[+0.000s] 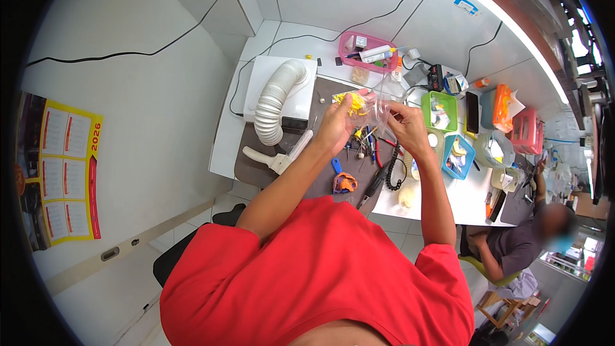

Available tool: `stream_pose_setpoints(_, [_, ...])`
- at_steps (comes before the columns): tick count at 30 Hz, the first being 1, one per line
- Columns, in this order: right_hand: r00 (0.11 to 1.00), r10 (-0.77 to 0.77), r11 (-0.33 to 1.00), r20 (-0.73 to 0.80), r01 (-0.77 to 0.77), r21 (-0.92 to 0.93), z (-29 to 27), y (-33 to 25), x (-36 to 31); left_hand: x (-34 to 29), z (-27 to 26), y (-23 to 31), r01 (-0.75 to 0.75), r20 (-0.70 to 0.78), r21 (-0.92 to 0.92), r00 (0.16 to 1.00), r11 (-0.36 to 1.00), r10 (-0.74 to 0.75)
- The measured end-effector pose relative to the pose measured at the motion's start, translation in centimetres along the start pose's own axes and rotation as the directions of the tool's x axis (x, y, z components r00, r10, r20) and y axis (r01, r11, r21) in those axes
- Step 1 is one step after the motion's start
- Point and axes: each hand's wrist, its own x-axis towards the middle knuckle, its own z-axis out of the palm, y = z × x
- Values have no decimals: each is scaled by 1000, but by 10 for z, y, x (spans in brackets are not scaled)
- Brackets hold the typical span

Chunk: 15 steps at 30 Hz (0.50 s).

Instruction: The person uses a fine brush to apply a yellow substance to a purple and orange dental mold. They then use a dual-cartridge syringe to dispense a white paste into the mold's interior, spreading it with the brush. The person works at a cluttered workbench with various dental tools visible.

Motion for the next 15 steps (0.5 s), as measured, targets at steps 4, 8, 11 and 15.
stream_pose_setpoints(4, [999, -28, 996, -28, 26, -88, 0, -17, -7, -16, 13, 10, 29, 35, -39, 999, 999, -27])
stream_pose_setpoints(8, [980, -196, 972, -22, 191, -138, 2, -24, -13, -24, 26, 17, 11, 24, -107, 1000, 994, -8])
stream_pose_setpoints(11, [973, -232, 963, 6, 231, -136, 2, -31, -16, -25, 27, 19, -8, 34, -124, 999, 992, 12])
stream_pose_setpoints(15, [950, -312, 900, 18, 302, -313, 5, -33, -17, -24, 31, 23, -8, 0, -200, 1000, 980, 8])
